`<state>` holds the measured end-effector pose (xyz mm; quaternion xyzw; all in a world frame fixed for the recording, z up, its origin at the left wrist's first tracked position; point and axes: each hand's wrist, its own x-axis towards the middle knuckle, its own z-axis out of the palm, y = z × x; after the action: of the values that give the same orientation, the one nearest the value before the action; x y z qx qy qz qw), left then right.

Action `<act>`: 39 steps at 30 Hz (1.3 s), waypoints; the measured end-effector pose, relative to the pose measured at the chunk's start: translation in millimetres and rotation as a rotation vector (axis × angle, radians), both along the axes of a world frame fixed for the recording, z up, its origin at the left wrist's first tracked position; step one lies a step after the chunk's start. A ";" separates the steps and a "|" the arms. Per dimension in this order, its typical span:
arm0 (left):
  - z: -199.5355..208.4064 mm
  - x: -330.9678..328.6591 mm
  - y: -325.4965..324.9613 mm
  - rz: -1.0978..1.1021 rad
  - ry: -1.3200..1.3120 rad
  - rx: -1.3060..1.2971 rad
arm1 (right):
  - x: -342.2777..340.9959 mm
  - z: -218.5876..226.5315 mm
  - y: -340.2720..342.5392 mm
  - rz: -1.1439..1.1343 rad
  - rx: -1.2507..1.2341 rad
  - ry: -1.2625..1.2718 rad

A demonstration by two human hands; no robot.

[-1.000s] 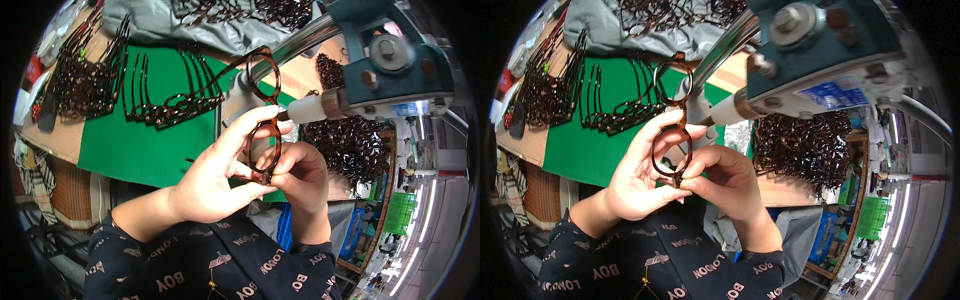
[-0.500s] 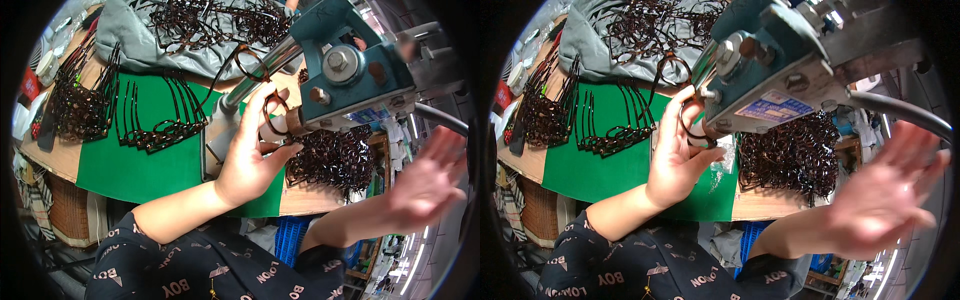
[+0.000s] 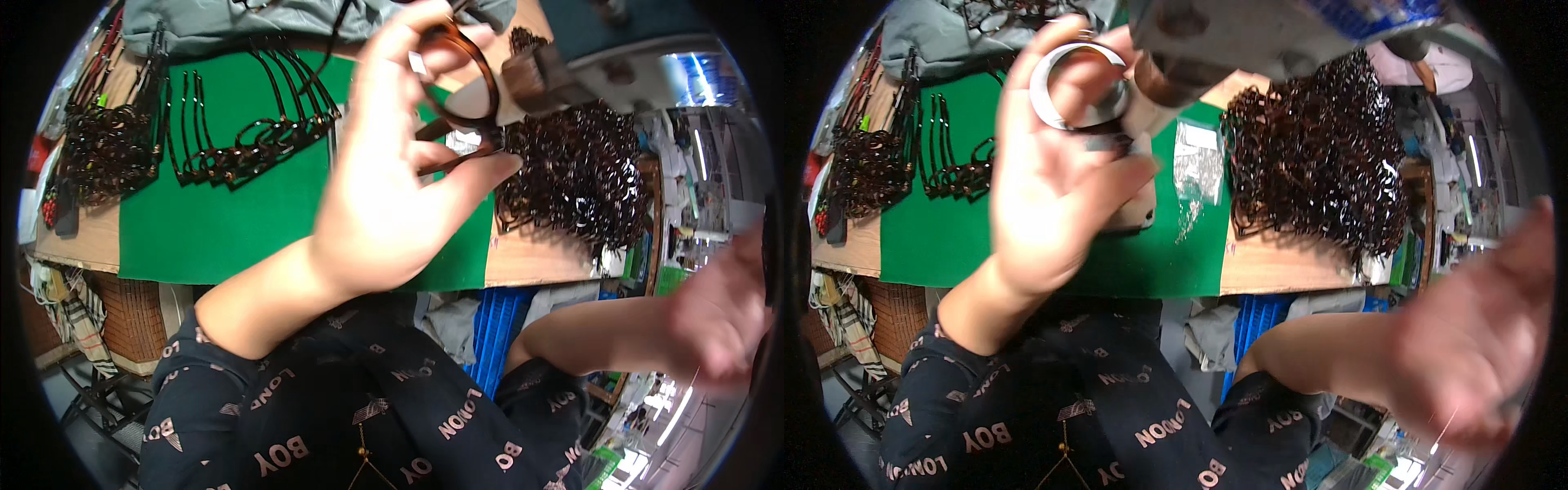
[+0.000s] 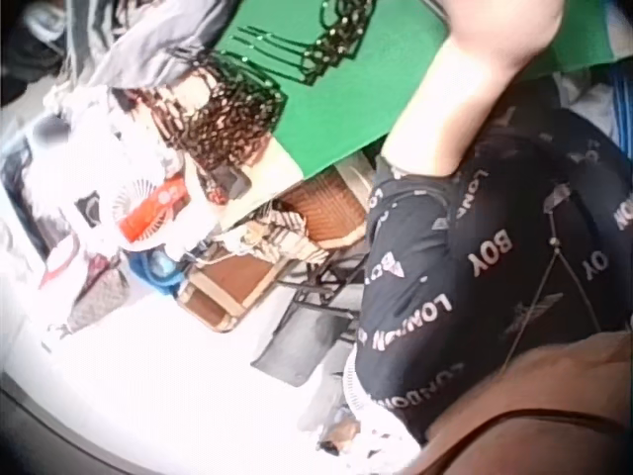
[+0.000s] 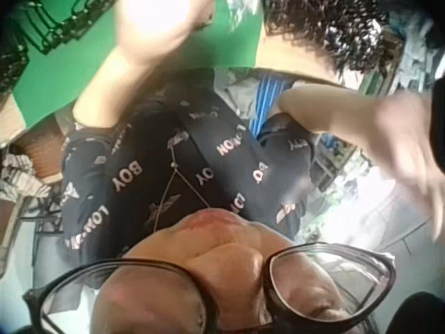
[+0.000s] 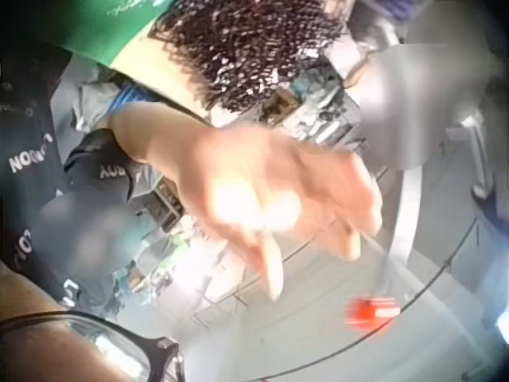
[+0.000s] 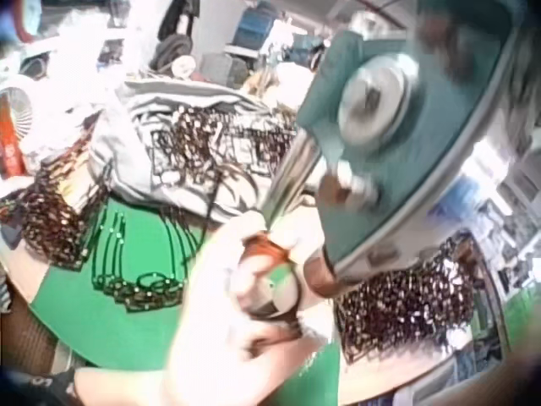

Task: The person repeatedly picks up eyeglass frames and temple arms, aligns them, and uses a heating tool to soften the frame before inserting the temples. They handle multiple frames one at a time, placing finished units on the green mat.

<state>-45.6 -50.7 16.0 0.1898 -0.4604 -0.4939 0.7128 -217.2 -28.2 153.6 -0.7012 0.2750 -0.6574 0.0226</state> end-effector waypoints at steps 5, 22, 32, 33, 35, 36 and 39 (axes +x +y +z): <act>2.3 64.5 38.1 -0.084 -0.018 0.216 | -41.8 -179.8 40.5 -0.091 1.108 0.333; -10.0 80.5 30.9 -1.067 -0.003 0.103 | -29.6 -221.0 48.0 -0.235 0.915 0.695; -5.3 70.0 62.5 -1.049 -0.235 0.673 | -43.4 -221.2 49.4 -0.154 0.916 0.715; -6.7 69.2 62.7 -1.082 -0.244 0.680 | -44.6 -219.9 49.8 -0.149 0.912 0.721; -9.4 67.7 62.7 -1.151 -0.262 0.697 | -46.4 -219.4 51.0 -0.139 0.906 0.729; -9.6 67.1 62.6 -1.150 -0.265 0.691 | -46.3 -219.5 51.3 -0.137 0.886 0.741; -9.5 66.4 62.3 -1.151 -0.277 0.678 | -46.3 -218.7 52.4 -0.136 0.878 0.743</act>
<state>20.8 11.6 6.5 0.1890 -0.3949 -0.8825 0.1721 -263.5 24.2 -65.1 -0.7908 0.5557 -0.1912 0.1711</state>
